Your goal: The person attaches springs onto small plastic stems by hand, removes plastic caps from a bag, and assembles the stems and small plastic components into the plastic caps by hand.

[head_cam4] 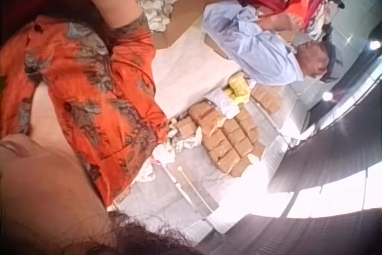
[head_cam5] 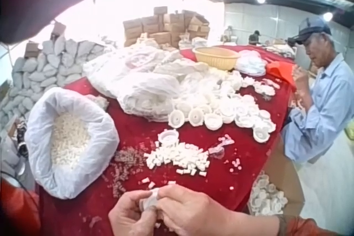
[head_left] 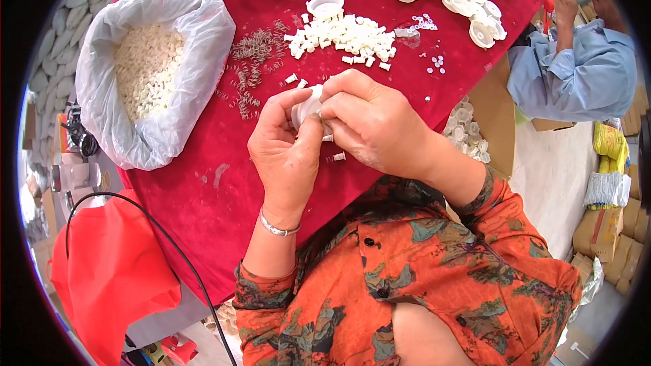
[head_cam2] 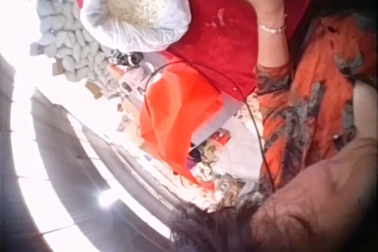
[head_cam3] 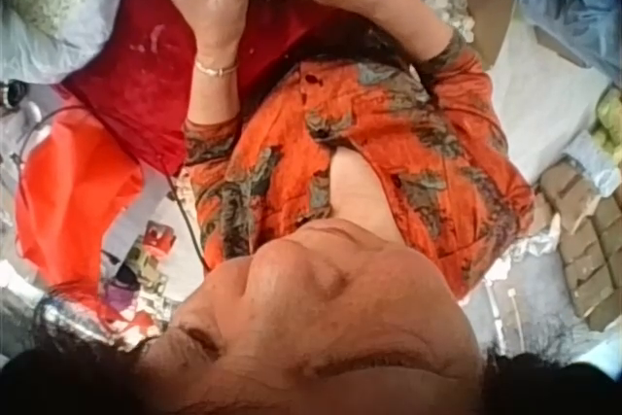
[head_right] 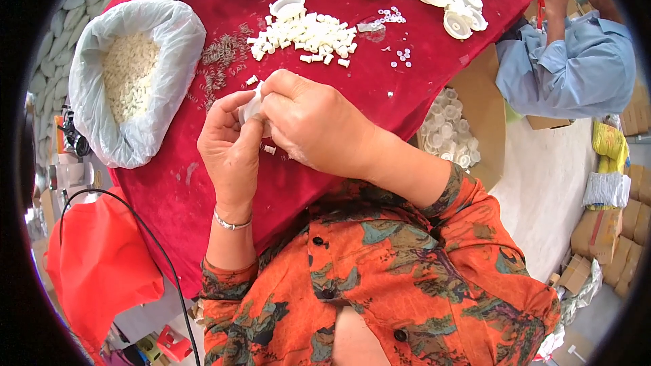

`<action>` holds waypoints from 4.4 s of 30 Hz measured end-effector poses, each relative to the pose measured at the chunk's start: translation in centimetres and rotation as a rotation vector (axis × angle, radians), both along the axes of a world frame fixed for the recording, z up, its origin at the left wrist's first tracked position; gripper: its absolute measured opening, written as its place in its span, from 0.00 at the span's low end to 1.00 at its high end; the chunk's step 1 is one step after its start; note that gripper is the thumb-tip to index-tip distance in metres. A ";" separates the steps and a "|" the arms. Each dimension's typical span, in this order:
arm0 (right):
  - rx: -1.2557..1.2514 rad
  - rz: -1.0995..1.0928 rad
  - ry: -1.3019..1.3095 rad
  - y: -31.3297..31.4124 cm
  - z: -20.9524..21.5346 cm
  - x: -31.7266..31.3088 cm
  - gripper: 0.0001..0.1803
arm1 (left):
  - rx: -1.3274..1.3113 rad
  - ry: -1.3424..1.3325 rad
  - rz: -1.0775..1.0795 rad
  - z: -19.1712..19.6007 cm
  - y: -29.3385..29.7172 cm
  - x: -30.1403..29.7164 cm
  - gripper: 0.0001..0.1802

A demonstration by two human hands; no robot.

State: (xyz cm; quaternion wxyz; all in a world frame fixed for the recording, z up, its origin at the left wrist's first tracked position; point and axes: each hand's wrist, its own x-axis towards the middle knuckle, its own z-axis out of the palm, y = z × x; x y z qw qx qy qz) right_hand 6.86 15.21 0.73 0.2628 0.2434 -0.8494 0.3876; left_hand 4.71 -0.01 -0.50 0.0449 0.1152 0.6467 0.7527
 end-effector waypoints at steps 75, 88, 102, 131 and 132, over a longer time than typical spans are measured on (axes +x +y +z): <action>0.266 -0.165 -0.286 4.7 -3.5 0.9 0.08 | 0.224 -0.269 -0.034 -0.1 -1.2 -1.6 0.20; -0.120 -0.112 -0.187 1.7 -0.8 0.7 0.07 | 0.057 -0.168 -0.098 -0.3 0.2 -0.3 0.22; -0.112 -0.141 -0.141 0.9 -0.9 0.8 0.06 | -0.024 -0.061 -0.102 -0.4 0.4 -0.1 0.21; -0.238 -0.250 -0.136 0.4 -1.9 0.9 0.16 | -0.161 0.108 -0.192 -1.5 -0.4 -0.1 0.17; -0.238 -0.251 -0.135 0.5 -1.9 0.8 0.16 | -0.161 0.108 -0.193 -1.4 -0.3 0.0 0.17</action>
